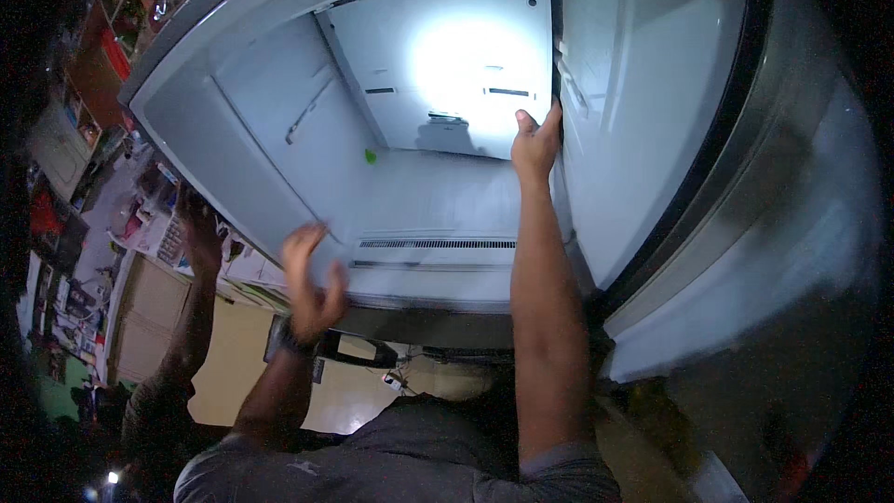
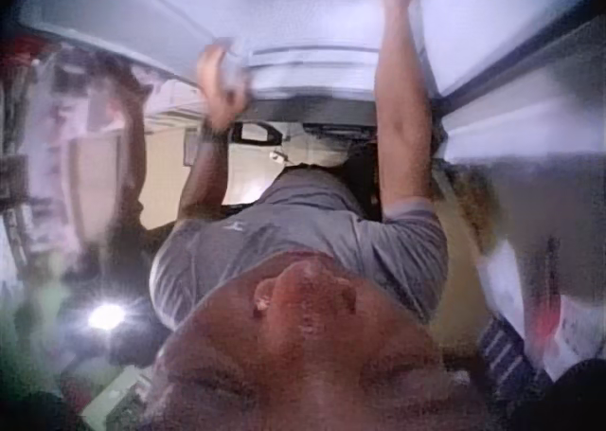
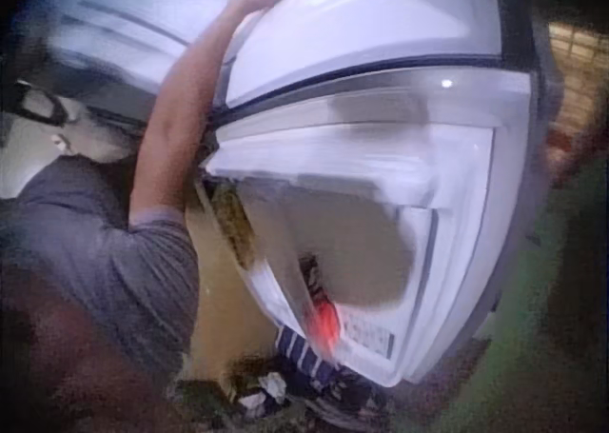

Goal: The person repairs a refrigerator by using a hair dryer to defrost the interior component, then removes the back panel by hand and with a screwdriver to access and work on the internal wiring and coils before reassembling the panel.

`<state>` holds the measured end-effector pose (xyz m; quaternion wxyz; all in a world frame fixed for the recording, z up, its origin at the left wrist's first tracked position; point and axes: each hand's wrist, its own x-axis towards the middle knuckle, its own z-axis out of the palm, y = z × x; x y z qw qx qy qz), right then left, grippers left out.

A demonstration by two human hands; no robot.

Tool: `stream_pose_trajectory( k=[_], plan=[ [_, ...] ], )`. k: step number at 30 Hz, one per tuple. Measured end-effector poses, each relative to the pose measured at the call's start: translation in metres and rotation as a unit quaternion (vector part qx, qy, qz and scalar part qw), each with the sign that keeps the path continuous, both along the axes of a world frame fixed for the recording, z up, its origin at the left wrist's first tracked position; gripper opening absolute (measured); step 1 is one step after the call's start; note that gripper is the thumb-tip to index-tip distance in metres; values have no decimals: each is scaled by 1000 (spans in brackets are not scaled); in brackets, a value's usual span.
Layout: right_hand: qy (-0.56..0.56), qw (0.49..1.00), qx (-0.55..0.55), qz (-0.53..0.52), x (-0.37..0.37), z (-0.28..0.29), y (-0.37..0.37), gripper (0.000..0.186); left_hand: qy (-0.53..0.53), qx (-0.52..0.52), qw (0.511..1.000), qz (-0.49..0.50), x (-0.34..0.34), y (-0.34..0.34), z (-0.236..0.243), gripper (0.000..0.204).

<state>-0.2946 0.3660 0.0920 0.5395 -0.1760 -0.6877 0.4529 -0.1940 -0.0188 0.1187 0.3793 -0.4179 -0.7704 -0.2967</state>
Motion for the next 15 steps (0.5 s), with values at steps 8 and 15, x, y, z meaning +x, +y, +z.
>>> stream_pose_trajectory(
  k=[8,15],
  plan=[
    [21,998,-34,49,11,4,-30,51,-350,262,891,121,-266,128,-43,87],
    [3,997,-38,60,50,3,-22,55,-373,235,898,22,-271,140,-46,98]
  ],
)
